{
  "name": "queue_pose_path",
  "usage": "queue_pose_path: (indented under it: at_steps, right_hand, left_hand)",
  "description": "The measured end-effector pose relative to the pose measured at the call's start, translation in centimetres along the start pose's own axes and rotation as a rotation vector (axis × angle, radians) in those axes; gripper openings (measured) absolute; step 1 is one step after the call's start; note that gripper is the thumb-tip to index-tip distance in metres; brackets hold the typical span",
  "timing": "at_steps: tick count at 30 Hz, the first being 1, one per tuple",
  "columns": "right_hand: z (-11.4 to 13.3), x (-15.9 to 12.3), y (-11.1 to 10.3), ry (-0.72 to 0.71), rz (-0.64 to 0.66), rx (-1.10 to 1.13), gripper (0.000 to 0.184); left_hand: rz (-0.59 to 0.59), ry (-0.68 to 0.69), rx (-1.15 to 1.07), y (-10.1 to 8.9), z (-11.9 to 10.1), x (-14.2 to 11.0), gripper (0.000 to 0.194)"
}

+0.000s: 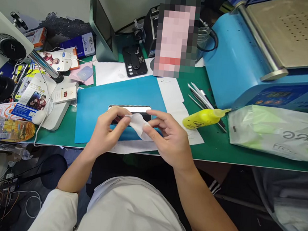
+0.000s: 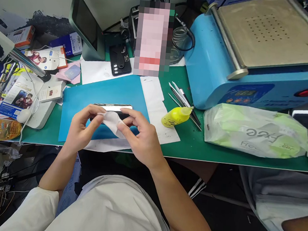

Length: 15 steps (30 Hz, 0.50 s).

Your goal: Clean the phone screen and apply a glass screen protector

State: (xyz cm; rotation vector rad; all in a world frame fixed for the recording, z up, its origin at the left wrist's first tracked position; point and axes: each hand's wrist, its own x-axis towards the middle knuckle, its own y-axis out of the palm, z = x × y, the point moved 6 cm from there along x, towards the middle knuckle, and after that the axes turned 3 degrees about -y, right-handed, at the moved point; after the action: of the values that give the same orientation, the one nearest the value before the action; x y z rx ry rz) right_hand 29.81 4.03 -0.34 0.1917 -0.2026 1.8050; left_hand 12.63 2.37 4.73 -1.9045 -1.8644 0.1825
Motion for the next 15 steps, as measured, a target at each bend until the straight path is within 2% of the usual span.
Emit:
queue_pose_path:
  at_steps: [2, 4, 8, 11, 15]
  right_hand:
    - [0.0, 0.3, 0.7, 0.017, 0.075, -0.016, 0.031]
    - [0.4, 0.6, 1.3, 0.004, 0.118, -0.046, 0.016]
    - [1.2, 0.8, 1.6, -0.037, 0.055, -0.078, 0.005]
    - [1.2, 0.7, 1.6, -0.118, -0.008, -0.243, 0.003]
    - [0.9, 0.5, 2.5, -0.299, -0.049, -0.589, 0.013]
  left_hand:
    - [-0.025, -0.051, -0.149, 0.3, 0.7, 0.2, 0.02]
    - [-0.07, -0.095, -0.224, 0.5, 1.2, 0.4, 0.028]
    - [-0.131, -0.132, -0.236, 0.2, 1.6, 0.7, 0.035]
    - [-0.107, -0.127, -0.014, -0.4, 2.2, 0.9, 0.028]
    - [-0.037, -0.17, 0.543, -0.6, 3.8, 1.3, 0.013]
